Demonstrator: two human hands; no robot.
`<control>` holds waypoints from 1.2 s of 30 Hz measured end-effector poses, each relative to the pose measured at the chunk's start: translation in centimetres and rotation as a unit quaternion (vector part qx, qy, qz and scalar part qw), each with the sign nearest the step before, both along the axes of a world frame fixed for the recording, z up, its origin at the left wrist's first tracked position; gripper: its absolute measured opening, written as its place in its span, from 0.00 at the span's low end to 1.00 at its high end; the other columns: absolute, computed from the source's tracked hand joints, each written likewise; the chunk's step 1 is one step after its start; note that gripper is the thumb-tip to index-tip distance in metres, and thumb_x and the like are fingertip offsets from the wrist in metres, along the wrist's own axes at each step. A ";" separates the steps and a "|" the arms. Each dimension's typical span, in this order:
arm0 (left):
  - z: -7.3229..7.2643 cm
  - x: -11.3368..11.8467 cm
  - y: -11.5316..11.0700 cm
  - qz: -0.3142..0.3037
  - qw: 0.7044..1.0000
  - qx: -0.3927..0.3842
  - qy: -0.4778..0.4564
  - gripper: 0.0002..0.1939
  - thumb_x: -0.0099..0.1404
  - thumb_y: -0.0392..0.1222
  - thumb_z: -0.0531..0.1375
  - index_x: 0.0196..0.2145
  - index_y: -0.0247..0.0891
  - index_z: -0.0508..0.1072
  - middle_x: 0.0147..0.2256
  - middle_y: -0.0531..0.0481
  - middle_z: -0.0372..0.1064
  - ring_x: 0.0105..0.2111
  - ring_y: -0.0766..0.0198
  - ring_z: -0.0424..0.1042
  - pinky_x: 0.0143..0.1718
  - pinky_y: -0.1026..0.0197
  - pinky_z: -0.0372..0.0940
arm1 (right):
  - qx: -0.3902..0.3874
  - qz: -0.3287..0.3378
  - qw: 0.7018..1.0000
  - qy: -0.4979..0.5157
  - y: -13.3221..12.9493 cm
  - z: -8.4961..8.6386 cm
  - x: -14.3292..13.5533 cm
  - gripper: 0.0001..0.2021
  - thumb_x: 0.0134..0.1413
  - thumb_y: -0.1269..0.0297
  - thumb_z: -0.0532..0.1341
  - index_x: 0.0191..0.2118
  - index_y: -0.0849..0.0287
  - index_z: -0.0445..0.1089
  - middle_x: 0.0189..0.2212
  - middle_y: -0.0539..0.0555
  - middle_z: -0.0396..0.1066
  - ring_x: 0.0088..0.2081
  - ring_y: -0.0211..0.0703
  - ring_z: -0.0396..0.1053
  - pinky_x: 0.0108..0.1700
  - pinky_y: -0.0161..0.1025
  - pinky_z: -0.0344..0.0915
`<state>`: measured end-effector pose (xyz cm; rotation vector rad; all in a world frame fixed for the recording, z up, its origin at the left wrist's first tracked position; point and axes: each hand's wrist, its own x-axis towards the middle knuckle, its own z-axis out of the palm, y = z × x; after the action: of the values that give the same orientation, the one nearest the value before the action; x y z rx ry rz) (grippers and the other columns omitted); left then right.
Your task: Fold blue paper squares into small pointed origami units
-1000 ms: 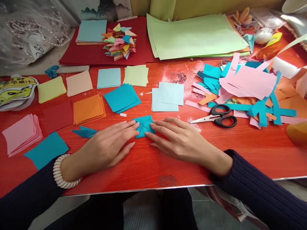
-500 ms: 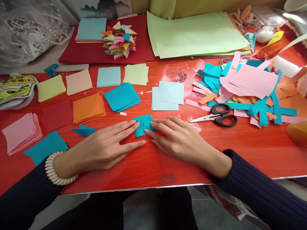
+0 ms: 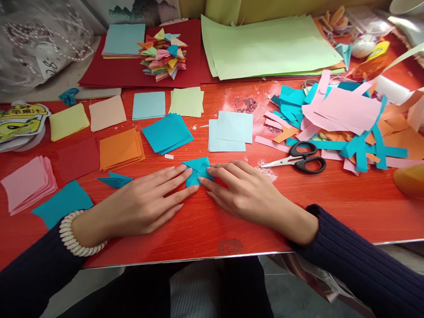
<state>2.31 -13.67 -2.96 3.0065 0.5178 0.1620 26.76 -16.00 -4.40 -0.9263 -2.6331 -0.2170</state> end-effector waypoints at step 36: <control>0.3 0.0 0.2 0.037 0.999 -0.020 -0.011 0.16 0.67 0.40 0.49 0.47 0.30 0.68 0.56 0.40 0.58 0.59 0.56 0.53 0.60 0.52 0.53 | -0.103 -0.023 0.993 0.050 -0.5 0.0 0.9 0.16 0.54 0.69 0.57 0.49 0.52 0.69 0.51 0.60 0.60 0.58 0.57 0.51 0.55 0.56 0.54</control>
<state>2.33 -13.45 -2.67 2.9457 0.6229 0.1888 27.63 -16.46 -4.45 -1.0346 -2.5778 0.0913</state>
